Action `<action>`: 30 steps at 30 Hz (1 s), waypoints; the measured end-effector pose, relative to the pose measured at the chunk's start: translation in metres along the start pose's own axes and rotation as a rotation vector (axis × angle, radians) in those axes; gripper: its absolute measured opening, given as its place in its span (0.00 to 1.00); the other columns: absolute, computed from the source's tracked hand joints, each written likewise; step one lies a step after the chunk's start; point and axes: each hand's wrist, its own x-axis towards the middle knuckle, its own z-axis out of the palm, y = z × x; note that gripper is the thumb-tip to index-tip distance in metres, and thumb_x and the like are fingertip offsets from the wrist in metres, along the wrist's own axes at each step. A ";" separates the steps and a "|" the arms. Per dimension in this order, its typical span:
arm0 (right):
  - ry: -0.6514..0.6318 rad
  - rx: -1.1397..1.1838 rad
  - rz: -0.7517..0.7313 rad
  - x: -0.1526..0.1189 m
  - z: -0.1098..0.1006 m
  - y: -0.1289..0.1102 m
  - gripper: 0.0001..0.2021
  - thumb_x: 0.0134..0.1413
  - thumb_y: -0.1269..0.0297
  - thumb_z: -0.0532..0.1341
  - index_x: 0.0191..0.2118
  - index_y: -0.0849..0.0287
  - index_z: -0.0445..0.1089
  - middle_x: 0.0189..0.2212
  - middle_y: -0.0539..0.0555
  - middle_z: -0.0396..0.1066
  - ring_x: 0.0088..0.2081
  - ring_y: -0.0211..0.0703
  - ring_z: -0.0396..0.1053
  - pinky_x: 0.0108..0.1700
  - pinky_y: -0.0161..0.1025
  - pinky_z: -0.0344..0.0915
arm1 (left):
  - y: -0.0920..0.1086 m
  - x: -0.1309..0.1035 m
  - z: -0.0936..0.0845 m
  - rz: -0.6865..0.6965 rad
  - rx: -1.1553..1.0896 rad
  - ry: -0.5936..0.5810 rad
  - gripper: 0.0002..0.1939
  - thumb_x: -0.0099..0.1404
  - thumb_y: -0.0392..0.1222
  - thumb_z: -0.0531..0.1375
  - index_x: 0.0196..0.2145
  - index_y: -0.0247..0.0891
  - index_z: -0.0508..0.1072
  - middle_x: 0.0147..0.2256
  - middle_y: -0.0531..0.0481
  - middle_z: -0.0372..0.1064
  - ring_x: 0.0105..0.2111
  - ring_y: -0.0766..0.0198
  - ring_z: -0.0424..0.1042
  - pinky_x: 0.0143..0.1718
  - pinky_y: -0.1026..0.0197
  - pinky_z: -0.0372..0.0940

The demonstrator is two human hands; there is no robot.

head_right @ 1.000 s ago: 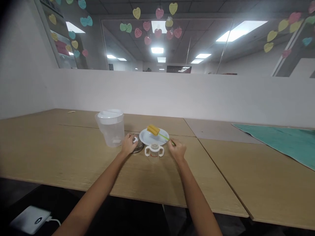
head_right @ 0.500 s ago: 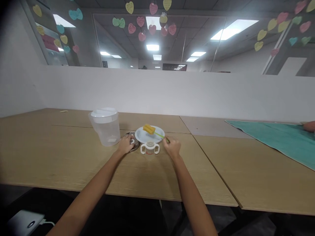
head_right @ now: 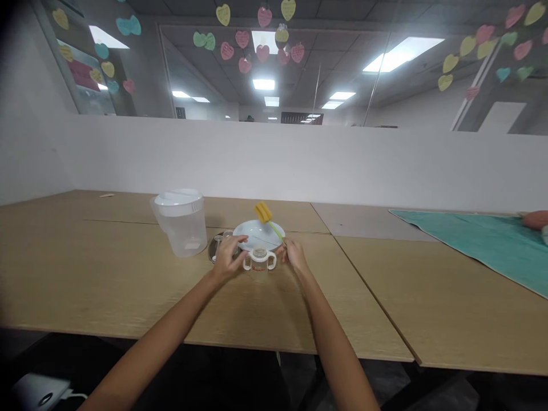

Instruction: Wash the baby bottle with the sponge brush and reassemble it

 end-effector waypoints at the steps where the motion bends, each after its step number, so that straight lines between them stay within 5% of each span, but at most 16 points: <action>1: 0.012 -0.011 -0.023 0.000 0.000 0.000 0.14 0.49 0.55 0.50 0.21 0.59 0.62 0.19 0.51 0.71 0.10 0.31 0.51 0.13 0.33 0.44 | 0.006 -0.001 0.004 0.011 -0.012 -0.058 0.25 0.60 0.52 0.54 0.52 0.39 0.63 0.45 0.45 0.68 0.45 0.56 0.65 0.47 0.54 0.57; 7: 0.182 -0.051 -0.219 0.002 -0.006 0.004 0.21 0.49 0.49 0.51 0.28 0.62 0.71 0.29 0.55 0.75 0.22 0.38 0.65 0.23 0.33 0.57 | 0.018 -0.007 0.029 -0.159 -0.074 -0.118 0.40 0.53 0.59 0.60 0.58 0.39 0.55 0.45 0.44 0.68 0.46 0.54 0.64 0.49 0.51 0.56; 13: 0.208 -0.086 -0.256 0.002 -0.004 0.006 0.21 0.49 0.47 0.52 0.26 0.62 0.69 0.23 0.54 0.73 0.22 0.38 0.63 0.24 0.33 0.57 | 0.016 -0.008 0.036 -0.236 -0.115 -0.066 0.31 0.46 0.57 0.65 0.47 0.42 0.70 0.40 0.46 0.70 0.43 0.54 0.66 0.47 0.50 0.58; 18: 0.258 0.038 -0.227 0.001 -0.009 -0.001 0.19 0.45 0.47 0.56 0.21 0.60 0.65 0.12 0.44 0.57 0.15 0.32 0.51 0.18 0.31 0.48 | 0.017 -0.003 0.031 -0.255 -0.331 0.070 0.27 0.47 0.52 0.66 0.44 0.39 0.71 0.42 0.45 0.71 0.43 0.56 0.68 0.46 0.53 0.62; 22: 0.126 0.139 -0.152 -0.001 -0.015 -0.009 0.22 0.42 0.43 0.60 0.18 0.60 0.64 0.09 0.40 0.45 0.13 0.29 0.41 0.16 0.32 0.40 | 0.011 0.004 0.021 -0.298 -0.413 0.286 0.24 0.52 0.50 0.64 0.45 0.38 0.70 0.43 0.45 0.71 0.41 0.58 0.70 0.36 0.60 0.66; 25: 0.064 0.115 -0.165 -0.002 -0.016 -0.011 0.24 0.40 0.41 0.61 0.18 0.61 0.66 0.08 0.40 0.44 0.13 0.29 0.41 0.16 0.32 0.40 | 0.004 0.009 0.011 -0.252 -0.292 0.402 0.24 0.51 0.50 0.65 0.44 0.38 0.70 0.41 0.46 0.71 0.41 0.58 0.70 0.39 0.59 0.66; 30: 0.125 -0.103 -0.257 -0.004 -0.019 -0.016 0.23 0.39 0.43 0.62 0.19 0.62 0.71 0.09 0.45 0.54 0.15 0.32 0.54 0.19 0.32 0.49 | -0.005 0.015 -0.002 -0.122 -0.055 0.417 0.28 0.50 0.51 0.66 0.47 0.40 0.68 0.43 0.45 0.68 0.43 0.59 0.68 0.46 0.57 0.64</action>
